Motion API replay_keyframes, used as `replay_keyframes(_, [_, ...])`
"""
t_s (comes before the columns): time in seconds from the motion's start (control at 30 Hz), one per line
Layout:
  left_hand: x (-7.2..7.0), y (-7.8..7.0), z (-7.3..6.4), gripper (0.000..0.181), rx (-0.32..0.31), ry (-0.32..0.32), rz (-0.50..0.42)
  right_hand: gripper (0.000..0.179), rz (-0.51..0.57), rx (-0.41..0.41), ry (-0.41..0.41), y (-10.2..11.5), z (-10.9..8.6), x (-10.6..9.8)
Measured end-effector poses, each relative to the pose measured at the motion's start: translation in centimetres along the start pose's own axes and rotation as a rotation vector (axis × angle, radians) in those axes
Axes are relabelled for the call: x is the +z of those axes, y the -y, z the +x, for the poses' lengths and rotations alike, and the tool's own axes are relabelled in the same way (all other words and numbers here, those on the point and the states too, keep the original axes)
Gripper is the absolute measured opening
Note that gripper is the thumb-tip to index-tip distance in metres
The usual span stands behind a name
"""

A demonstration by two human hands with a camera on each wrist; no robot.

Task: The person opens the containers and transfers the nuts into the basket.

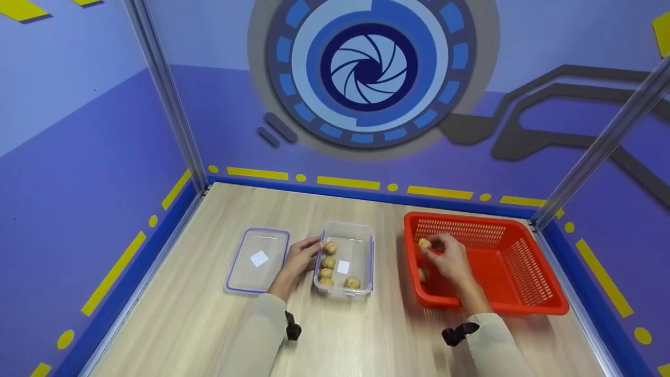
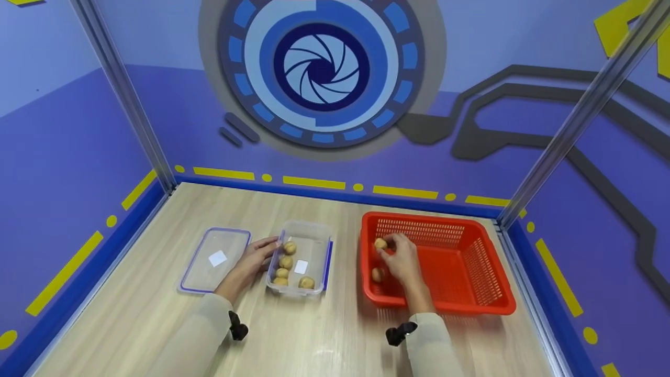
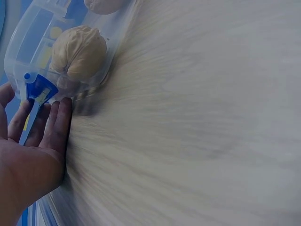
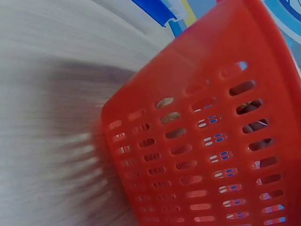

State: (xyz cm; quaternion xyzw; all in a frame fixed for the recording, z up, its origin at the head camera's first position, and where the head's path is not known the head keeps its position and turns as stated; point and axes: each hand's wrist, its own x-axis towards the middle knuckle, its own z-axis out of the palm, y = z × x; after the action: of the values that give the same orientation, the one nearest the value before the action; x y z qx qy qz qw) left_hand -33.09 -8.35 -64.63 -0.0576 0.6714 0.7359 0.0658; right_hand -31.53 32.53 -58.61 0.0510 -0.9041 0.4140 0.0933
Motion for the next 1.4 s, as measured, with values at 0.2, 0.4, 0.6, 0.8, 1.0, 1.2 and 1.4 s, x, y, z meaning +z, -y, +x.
replay_keyframes(0.2, [-0.17,0.11,0.12,0.048,-0.026,0.008,-0.035,0.029,-0.02,0.024,0.046,-0.05,-0.02,0.3])
replay_keyframes(0.4, [-0.16,0.23,0.31,0.044,0.017,0.002,-0.007,0.029,-0.07,-0.042,0.021,-0.29,0.12,0.44])
replay_keyframes(0.6, [-0.06,0.24,0.32,0.043,0.031,0.0,0.01,0.029,-0.061,-0.04,0.022,-0.25,0.13,0.38])
replay_keyframes(0.8, [-0.11,0.05,-0.03,0.045,-0.025,0.012,-0.031,0.03,-0.067,-0.038,0.006,-0.31,0.15,0.41])
replay_keyframes(1.0, [-0.14,0.1,-0.2,0.046,-0.03,0.022,-0.046,0.031,-0.071,-0.018,0.018,-0.33,0.08,0.38])
replay_keyframes(1.2, [-0.14,0.31,-0.03,0.046,-0.002,0.019,-0.051,0.03,-0.061,-0.007,0.025,-0.32,0.14,0.35])
replay_keyframes(1.4, [0.02,0.25,0.03,0.049,0.013,0.02,-0.054,0.035,-0.066,0.02,0.048,-0.34,0.19,0.22])
